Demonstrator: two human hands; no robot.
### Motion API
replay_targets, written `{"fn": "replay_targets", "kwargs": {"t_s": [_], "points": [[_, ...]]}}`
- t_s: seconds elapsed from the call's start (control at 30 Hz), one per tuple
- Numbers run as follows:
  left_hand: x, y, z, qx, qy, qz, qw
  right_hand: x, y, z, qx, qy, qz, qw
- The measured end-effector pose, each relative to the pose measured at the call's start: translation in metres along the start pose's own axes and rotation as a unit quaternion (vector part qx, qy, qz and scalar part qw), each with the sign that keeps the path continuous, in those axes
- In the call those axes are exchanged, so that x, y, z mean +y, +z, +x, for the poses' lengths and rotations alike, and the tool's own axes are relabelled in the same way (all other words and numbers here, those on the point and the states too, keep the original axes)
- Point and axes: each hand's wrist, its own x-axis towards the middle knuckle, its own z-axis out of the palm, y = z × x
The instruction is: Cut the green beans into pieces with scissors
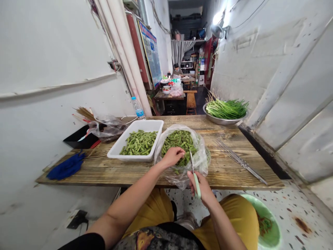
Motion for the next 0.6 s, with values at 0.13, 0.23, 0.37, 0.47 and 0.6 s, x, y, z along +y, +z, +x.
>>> {"fn": "replay_targets", "kwargs": {"t_s": [0.13,0.23,0.37,0.47,0.6], "points": [[-0.001,-0.008,-0.007,-0.032,0.007,-0.083,0.996,-0.004,0.002,0.002,-0.001,-0.023,-0.024,0.999],[-0.002,-0.010,-0.010,-0.037,-0.020,-0.131,0.991,-0.005,0.003,0.003,-0.008,-0.022,-0.014,1.000],[0.000,0.003,-0.014,0.018,-0.089,-0.300,0.950,-0.003,0.009,0.004,-0.003,-0.017,-0.002,1.000],[0.002,0.016,-0.016,0.094,-0.105,-0.395,0.908,0.000,0.015,0.005,-0.001,-0.020,0.011,1.000],[0.001,0.014,-0.019,0.176,-0.080,-0.319,0.928,-0.001,0.016,0.004,0.012,-0.034,0.037,0.999]]}}
